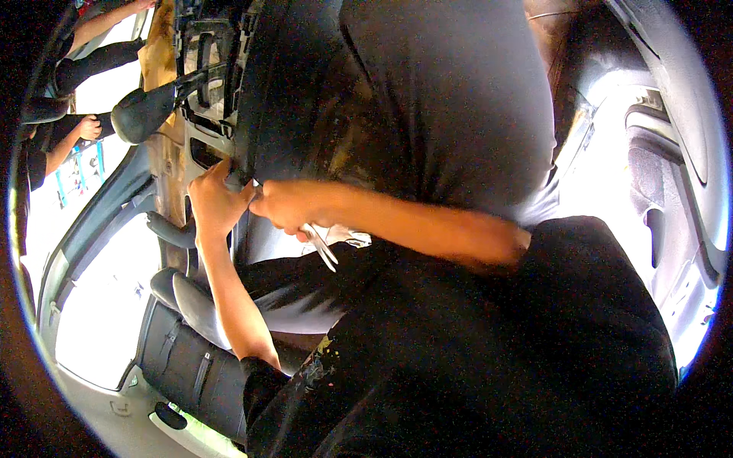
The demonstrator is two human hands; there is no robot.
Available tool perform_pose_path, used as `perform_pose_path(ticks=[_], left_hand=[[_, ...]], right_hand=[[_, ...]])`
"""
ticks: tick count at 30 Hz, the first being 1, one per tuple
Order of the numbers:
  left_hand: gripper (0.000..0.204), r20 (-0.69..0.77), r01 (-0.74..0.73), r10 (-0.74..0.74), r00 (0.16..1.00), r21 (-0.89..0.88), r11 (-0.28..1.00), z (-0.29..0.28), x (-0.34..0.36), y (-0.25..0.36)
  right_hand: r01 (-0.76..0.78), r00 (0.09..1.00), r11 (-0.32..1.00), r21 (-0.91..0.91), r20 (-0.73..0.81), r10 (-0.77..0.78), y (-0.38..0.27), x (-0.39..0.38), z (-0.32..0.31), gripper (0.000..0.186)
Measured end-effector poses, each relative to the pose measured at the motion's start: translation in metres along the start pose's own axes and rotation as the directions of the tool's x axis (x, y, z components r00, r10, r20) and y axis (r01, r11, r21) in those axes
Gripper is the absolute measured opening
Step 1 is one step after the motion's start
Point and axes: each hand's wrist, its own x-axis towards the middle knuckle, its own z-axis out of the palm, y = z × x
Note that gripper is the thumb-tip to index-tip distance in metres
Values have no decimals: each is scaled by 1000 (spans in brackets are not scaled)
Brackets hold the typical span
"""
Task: The person sits on the car floor and uses a pry tool to detach the center console trim and gear shift cover. They remove the trim piece and set it aside, exposing the underlying components.
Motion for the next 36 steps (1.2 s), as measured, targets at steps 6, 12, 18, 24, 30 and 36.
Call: perform_pose_path(ticks=[6,12,18,24,30,36], left_hand=[[40,27,-11,12,1000,-41,999,-4,2,-3],[40,13,19,-17,1000,-138,990,-8,2,-3],[36,-6,-61,61,998,-133,989,0,1,-16],[38,-54,-84,79,995,-101,991,7,-6,-15],[45,-45,-88,84,995,-107,990,4,-3,-14],[51,-79,-62,53,995,-116,991,-1,-16,-18]], right_hand=[[-91,981,946,312,-137,139,-30,-6,29,29],[-76,959,857,509,-198,202,-51,8,68,44],[-10,984,796,606,-138,117,-64,11,71,57],[-74,967,834,547,-164,194,-33,-22,55,30],[-223,801,950,218,-514,306,77,-27,26,23],[-132,735,986,-106,-677,26,135,31,-4,19]])
